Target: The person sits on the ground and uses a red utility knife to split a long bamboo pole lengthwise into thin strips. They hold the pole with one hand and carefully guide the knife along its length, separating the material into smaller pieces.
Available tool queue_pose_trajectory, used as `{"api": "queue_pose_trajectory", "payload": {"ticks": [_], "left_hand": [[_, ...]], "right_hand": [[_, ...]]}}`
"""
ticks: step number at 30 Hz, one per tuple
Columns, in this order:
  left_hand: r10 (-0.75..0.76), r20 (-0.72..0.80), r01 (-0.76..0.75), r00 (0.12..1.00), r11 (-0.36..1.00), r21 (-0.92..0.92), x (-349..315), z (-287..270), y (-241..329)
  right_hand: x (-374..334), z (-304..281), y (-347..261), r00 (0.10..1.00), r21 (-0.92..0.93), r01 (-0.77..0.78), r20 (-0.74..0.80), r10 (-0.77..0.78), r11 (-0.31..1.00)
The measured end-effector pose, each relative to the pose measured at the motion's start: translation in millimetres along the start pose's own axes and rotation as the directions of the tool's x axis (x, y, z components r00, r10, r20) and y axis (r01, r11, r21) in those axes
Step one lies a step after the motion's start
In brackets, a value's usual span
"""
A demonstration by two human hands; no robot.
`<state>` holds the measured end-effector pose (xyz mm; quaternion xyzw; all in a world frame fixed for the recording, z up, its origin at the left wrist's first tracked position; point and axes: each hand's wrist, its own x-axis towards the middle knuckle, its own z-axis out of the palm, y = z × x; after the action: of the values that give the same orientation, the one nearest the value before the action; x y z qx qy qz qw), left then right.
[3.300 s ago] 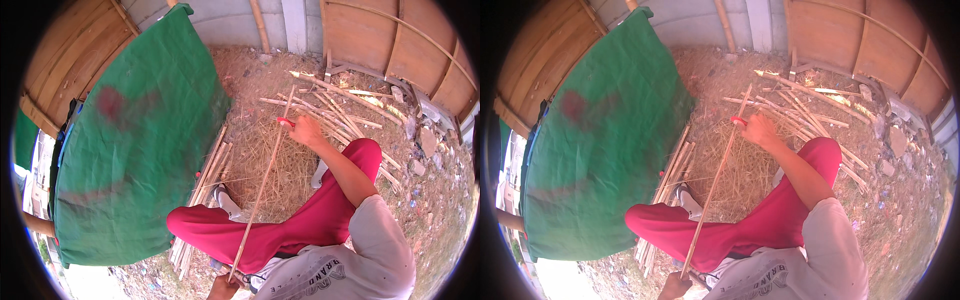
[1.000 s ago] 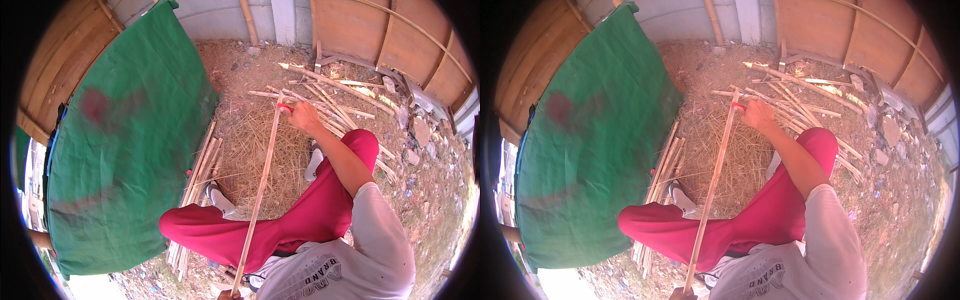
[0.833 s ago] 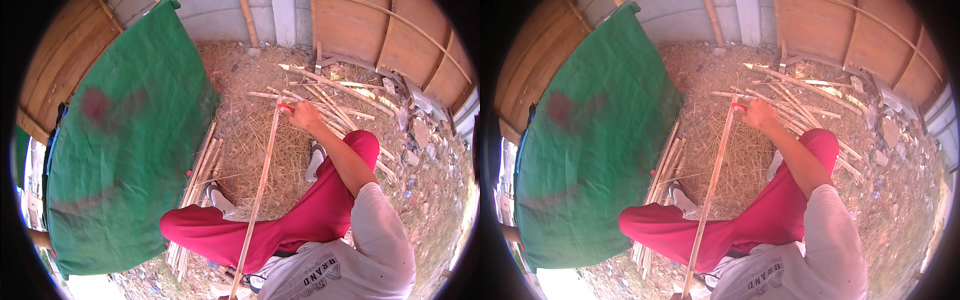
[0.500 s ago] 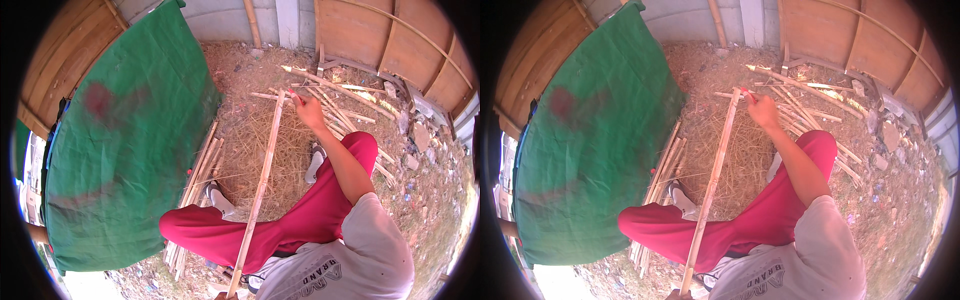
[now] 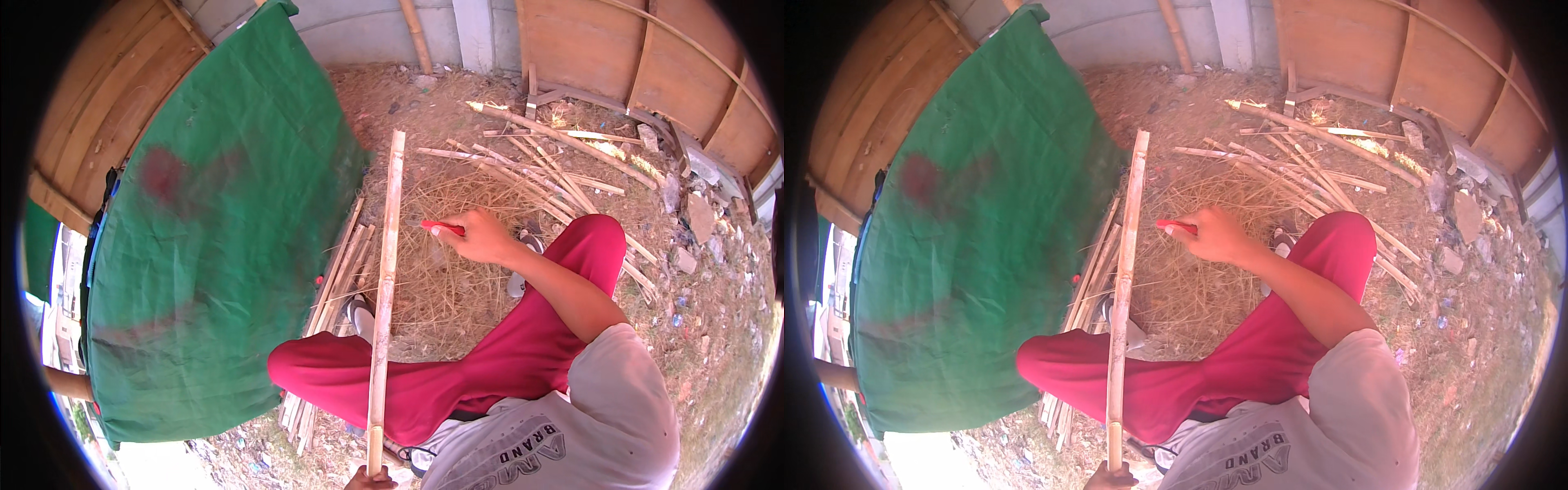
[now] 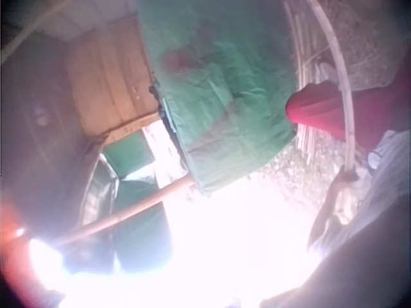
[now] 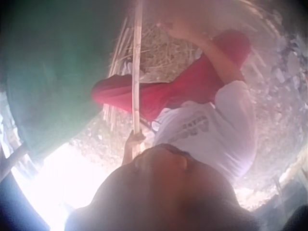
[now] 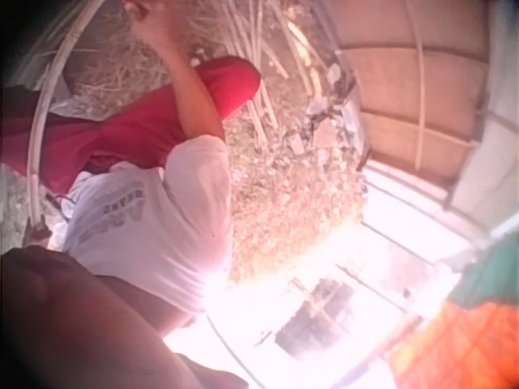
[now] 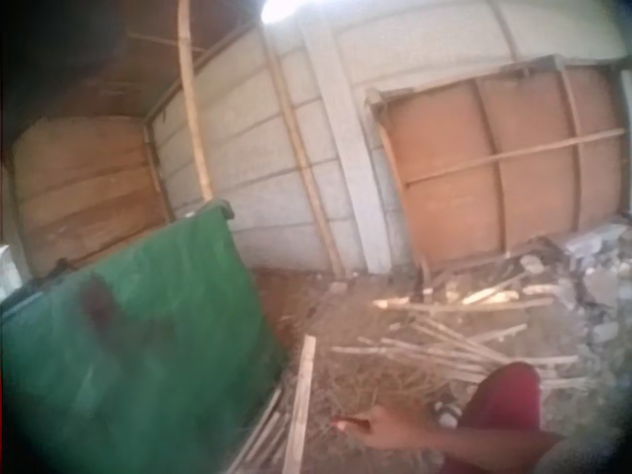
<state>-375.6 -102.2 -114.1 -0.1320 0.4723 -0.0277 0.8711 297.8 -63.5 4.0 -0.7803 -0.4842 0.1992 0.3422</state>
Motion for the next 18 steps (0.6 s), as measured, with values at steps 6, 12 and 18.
{"api": "queue_pose_trajectory", "payload": {"ticks": [6,12,18], "left_hand": [[-0.087,0.226,0.081,0.970,0.996,0.035,6.1,18.9,0.7],[0.090,0.166,-0.141,0.982,0.935,0.326,7.1,53.0,-2.8],[0.423,0.283,-0.461,0.861,0.412,0.786,13.6,86.5,-10.8]], "right_hand": [[-5.3,18.6,4.9,0.995,-0.107,0.099,0.032,-0.096,0.989],[-9.4,19.5,1.6,0.988,-0.112,0.152,0.038,-0.149,0.982],[-10.2,21.3,6.6,0.984,-0.078,0.176,-0.002,-0.176,0.981]]}}
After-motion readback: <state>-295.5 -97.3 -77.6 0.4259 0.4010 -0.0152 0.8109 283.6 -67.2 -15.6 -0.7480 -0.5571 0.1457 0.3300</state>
